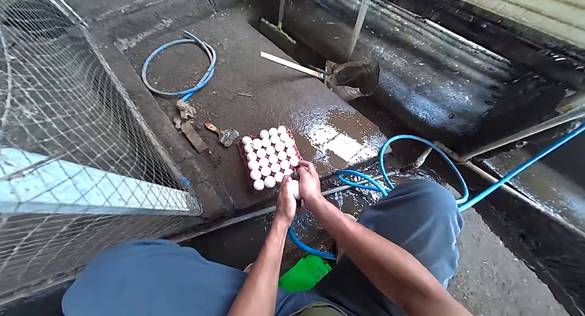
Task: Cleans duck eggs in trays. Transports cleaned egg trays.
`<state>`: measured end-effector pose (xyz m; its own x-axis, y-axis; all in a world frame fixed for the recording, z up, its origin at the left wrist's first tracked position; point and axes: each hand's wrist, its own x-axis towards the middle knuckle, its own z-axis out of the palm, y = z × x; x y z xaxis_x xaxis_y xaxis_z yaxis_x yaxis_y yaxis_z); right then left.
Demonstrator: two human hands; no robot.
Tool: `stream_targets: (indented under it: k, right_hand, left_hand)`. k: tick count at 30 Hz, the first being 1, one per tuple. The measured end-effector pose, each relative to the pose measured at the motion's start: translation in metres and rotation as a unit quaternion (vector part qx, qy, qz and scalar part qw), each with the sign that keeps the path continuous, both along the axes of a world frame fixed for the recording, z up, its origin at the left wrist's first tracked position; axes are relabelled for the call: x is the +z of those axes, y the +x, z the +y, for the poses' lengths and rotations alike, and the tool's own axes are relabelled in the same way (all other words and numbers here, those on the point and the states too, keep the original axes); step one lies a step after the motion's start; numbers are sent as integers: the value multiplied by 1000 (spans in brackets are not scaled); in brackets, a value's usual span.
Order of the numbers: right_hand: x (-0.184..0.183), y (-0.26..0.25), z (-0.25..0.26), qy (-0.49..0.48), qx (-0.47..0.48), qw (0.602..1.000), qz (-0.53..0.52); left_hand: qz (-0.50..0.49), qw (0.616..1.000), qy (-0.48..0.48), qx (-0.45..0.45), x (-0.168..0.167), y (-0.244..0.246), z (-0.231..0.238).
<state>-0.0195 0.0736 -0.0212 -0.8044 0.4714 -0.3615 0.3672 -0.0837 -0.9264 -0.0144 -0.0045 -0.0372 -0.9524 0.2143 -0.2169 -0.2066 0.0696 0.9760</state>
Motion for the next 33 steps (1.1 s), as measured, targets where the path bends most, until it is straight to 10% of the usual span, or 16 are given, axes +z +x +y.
stream_targets:
  k: [11,17,22,26,33]
  right_hand:
    - [-1,20,-15,24,30,997,61]
    - [-4,-17,21,-198,-2,977,-74]
    - [4,4,6,79,83,993,33]
    - [-3,2,7,-1,17,999,-33]
    - [-6,-8,21,-20,-3,1000,-9]
  left_hand:
    - [20,999,28,29,-12,-1,0]
    - [-105,981,161,-37,0,0,-3]
    - [-82,988,129,12,2,-3,0]
    - [-75,996,-24,44,-1,1,6]
    - [-144,989,22,21,14,1,10]
